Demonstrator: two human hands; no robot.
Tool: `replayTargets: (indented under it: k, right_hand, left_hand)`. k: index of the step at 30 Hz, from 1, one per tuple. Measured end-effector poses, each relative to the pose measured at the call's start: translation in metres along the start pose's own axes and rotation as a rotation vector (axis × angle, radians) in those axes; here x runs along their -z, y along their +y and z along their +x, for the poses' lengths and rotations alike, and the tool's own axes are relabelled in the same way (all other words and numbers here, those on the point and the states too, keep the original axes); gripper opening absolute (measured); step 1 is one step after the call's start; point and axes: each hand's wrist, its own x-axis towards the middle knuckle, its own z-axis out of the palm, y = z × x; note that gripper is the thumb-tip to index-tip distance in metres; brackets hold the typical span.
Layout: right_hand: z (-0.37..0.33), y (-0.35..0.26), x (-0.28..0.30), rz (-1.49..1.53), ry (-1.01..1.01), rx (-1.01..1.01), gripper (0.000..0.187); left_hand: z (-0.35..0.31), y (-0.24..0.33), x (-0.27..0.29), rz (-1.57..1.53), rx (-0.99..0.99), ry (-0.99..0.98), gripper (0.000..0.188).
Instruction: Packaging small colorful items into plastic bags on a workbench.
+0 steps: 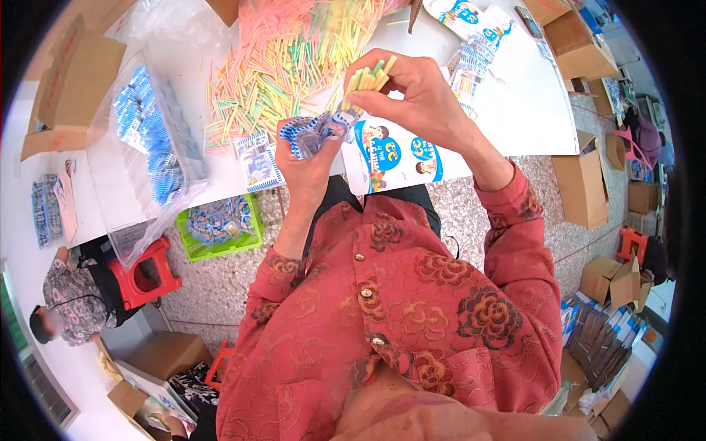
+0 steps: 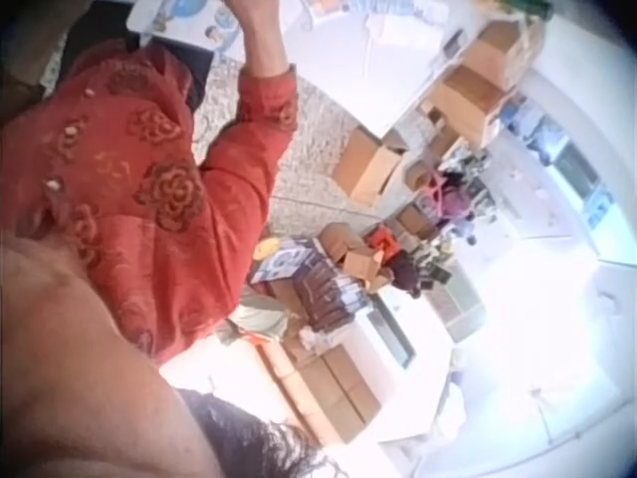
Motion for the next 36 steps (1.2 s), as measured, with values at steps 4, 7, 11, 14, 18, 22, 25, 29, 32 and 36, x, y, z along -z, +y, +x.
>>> replayTargets:
  k: [4, 7, 11, 14, 18, 22, 25, 29, 32, 36]
  right_hand:
    - [0.005, -0.002, 0.004, -0.051, -0.03, 0.05, 0.014]
    - [0.007, -0.006, 0.006, -0.078, -0.027, 0.072, 0.014]
    - [0.006, -0.001, 0.003, -0.051, -0.042, 0.099, 0.013]
    - [0.004, 0.005, 0.0, -0.015, -0.053, 0.092, 0.011]
    - [0.004, 0.008, 0.001, 0.032, -0.063, 0.095, 0.01]
    - [0.004, 0.006, 0.002, 0.034, -0.062, 0.089, 0.01]
    - [0.002, 0.005, 0.002, 0.048, -0.044, 0.112, 0.01]
    - [-0.001, 0.011, 0.0, -0.058, -0.044, 0.155, 0.009]
    - [-0.002, 0.011, -0.001, -0.062, -0.067, 0.145, 0.01]
    - [-0.001, 0.009, -0.003, -0.079, -0.107, 0.121, 0.01]
  left_hand:
    - [0.0, -0.006, 0.003, 0.062, -0.027, 0.015, 0.032]
    - [0.0, -0.007, 0.004, 0.086, -0.033, 0.016, 0.031]
    - [0.001, 0.006, -0.002, -0.018, -0.038, -0.014, 0.031]
    - [0.0, 0.006, -0.001, -0.056, -0.015, -0.02, 0.03]
    - [-0.002, 0.001, 0.001, -0.015, 0.002, -0.027, 0.031]
    - [-0.003, -0.001, 0.001, 0.012, 0.008, -0.024, 0.031]
    - [-0.001, 0.004, -0.002, -0.032, 0.006, -0.035, 0.031]
    - [0.0, 0.008, -0.001, -0.074, 0.014, -0.061, 0.028]
    - [0.0, 0.009, -0.001, -0.109, 0.043, -0.071, 0.028]
    - [-0.001, 0.008, -0.003, -0.124, 0.033, -0.069, 0.029]
